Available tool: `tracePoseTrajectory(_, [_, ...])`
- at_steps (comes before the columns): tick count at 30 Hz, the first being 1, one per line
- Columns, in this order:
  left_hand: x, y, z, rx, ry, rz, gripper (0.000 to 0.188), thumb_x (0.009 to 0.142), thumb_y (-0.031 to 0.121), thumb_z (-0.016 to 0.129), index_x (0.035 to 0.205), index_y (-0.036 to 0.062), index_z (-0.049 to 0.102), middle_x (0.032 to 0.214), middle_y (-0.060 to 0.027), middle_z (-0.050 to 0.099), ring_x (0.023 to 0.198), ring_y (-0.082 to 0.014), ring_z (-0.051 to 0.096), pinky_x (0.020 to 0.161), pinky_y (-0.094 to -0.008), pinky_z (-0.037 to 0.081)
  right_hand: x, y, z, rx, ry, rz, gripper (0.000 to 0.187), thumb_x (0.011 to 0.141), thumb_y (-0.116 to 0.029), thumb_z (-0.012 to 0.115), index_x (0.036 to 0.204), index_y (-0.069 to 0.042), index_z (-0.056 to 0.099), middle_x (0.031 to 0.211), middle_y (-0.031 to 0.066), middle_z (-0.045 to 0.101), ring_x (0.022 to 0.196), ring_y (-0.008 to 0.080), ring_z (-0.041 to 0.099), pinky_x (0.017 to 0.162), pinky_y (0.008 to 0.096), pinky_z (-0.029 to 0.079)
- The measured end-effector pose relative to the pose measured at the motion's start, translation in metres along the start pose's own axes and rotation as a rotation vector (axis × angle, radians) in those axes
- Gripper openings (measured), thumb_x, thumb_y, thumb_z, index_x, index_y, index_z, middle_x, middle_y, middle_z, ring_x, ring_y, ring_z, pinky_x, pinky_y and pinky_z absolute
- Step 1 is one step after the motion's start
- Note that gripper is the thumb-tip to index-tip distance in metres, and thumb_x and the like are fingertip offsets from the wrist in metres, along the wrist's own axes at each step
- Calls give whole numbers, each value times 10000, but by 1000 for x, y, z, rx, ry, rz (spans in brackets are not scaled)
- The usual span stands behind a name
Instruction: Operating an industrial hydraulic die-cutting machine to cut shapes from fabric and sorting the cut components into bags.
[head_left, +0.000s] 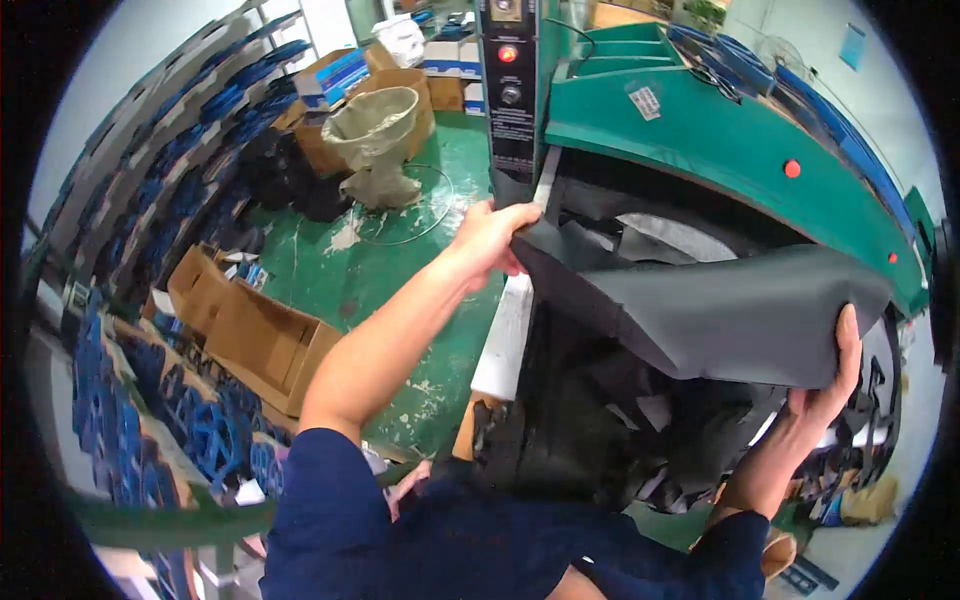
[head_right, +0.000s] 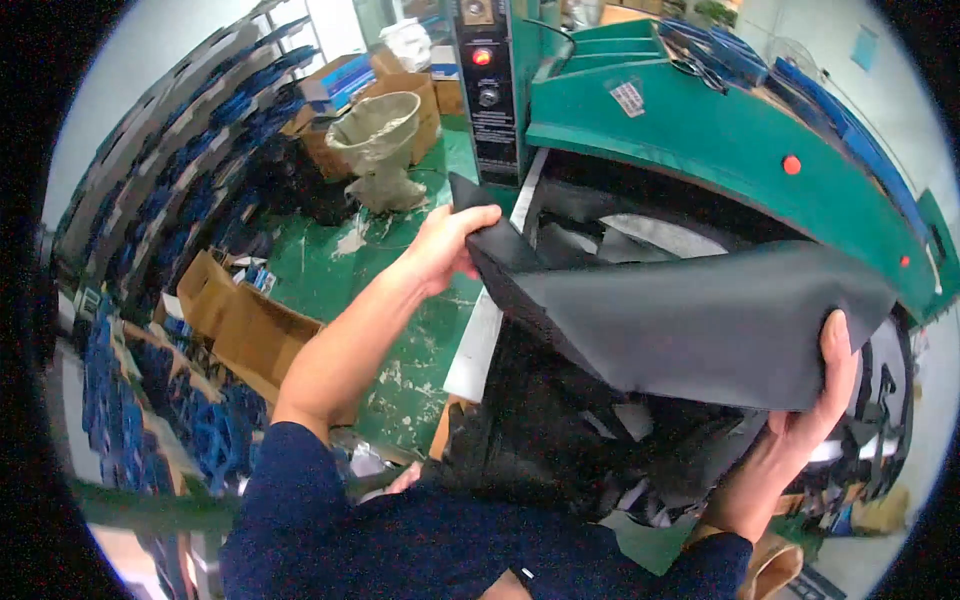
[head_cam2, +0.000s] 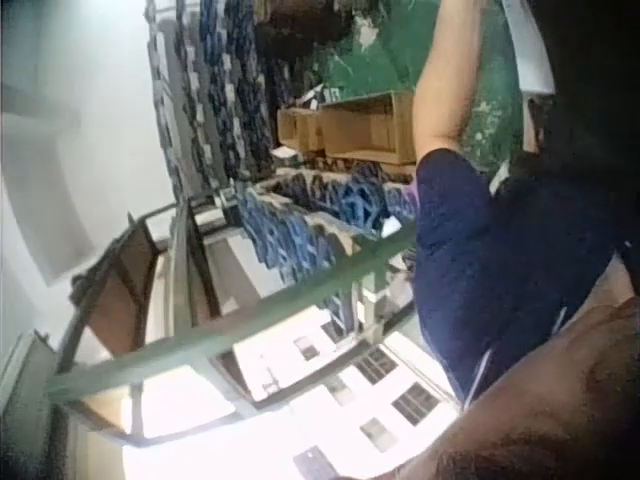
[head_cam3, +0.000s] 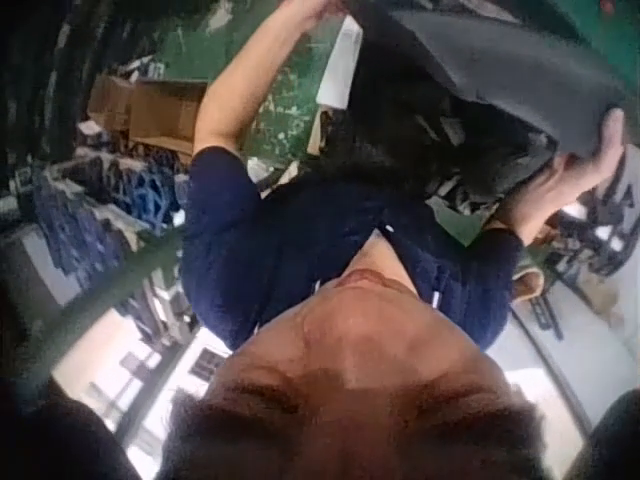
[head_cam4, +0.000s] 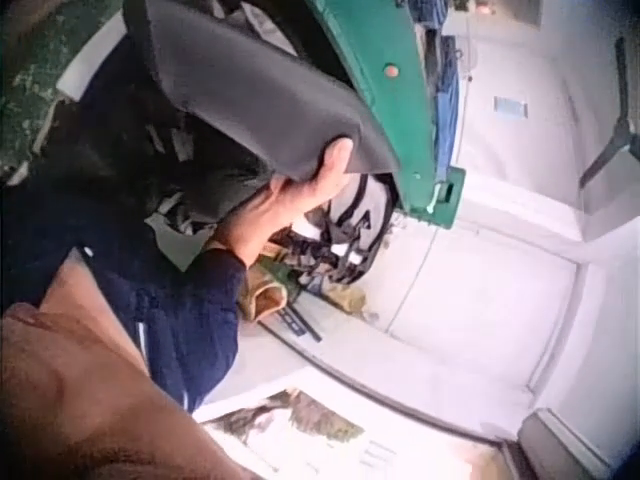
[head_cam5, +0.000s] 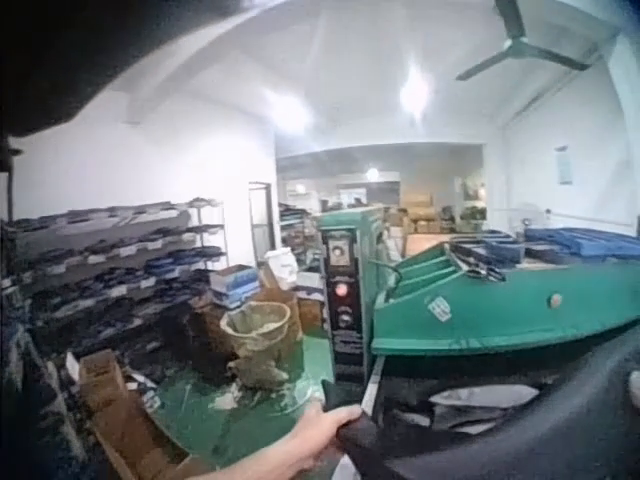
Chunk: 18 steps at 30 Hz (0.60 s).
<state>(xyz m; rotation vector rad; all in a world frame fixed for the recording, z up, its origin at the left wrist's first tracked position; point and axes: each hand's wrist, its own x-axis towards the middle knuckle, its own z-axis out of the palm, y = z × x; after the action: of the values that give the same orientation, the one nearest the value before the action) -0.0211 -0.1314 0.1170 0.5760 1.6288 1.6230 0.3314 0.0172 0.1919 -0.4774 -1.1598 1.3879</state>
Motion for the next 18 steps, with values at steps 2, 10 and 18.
tracePoseTrajectory(2, [21,4,-18,99,-106,-110,306,836,286,672,1008,47,588,754,-54,650,579,-162,623,472,-289,483,-7,10,17,-25,14,55,431,909,-218,584,1261,24,532,1156,134,637,1019,204,632,865,300,508])
tracePoseTrajectory(10, [204,35,-55,-83,89,217,487,899,433,617,1013,-40,592,808,-130,653,638,-194,647,550,-314,557,-40,32,95,-64,373,-123,405,944,-191,553,1281,33,535,1276,161,580,1179,258,558,1042,394,417])
tracePoseTrajectory(18, [232,42,-59,-107,-14,173,378,971,324,512,924,-48,563,742,-131,625,582,-228,652,513,-317,565,-66,31,95,-199,426,-97,402,939,-215,559,1250,38,551,1249,164,589,1153,255,565,1007,395,432])
